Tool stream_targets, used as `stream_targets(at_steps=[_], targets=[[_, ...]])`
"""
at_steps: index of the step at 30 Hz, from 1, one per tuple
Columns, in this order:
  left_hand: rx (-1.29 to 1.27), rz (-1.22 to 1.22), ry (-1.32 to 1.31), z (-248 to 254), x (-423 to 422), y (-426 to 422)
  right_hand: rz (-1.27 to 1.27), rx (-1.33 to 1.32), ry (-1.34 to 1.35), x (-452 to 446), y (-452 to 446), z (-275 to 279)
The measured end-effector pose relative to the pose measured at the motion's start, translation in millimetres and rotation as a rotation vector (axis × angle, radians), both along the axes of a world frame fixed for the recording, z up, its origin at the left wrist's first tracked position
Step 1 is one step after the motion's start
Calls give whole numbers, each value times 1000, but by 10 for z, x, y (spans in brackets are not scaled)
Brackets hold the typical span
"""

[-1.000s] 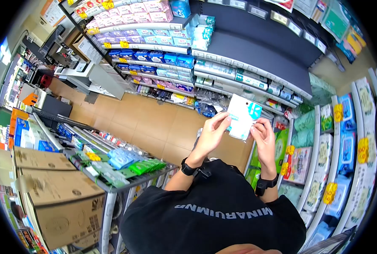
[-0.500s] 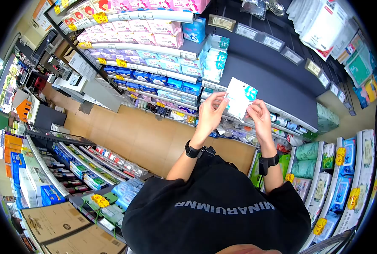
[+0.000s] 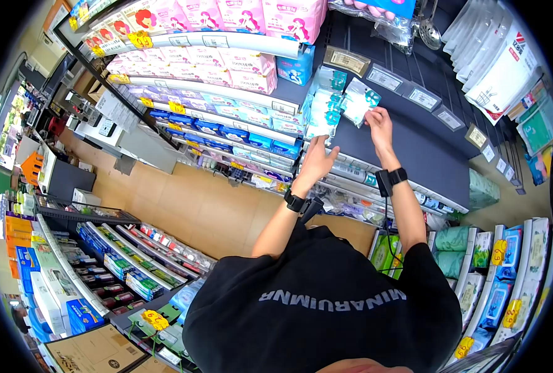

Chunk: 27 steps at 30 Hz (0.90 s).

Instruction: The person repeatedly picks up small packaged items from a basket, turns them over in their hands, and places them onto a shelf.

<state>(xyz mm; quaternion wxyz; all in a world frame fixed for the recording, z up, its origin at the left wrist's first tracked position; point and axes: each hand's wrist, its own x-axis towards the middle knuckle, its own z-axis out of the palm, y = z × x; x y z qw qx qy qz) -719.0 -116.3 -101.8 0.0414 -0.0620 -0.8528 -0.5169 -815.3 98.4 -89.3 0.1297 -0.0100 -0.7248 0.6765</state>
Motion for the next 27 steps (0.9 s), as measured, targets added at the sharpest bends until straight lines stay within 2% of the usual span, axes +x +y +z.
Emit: stream_targets(at_steps=[11, 17, 27], targets=[[14, -45, -193, -80, -289, -25, 17, 70, 41, -996, -114, -345], [-53, -60, -139, -309, -393, -29, 90, 121, -57, -988, -268, -347], [-52, -85, -212, -287, -408, -37, 238, 114, -118, -898, -310, -487]])
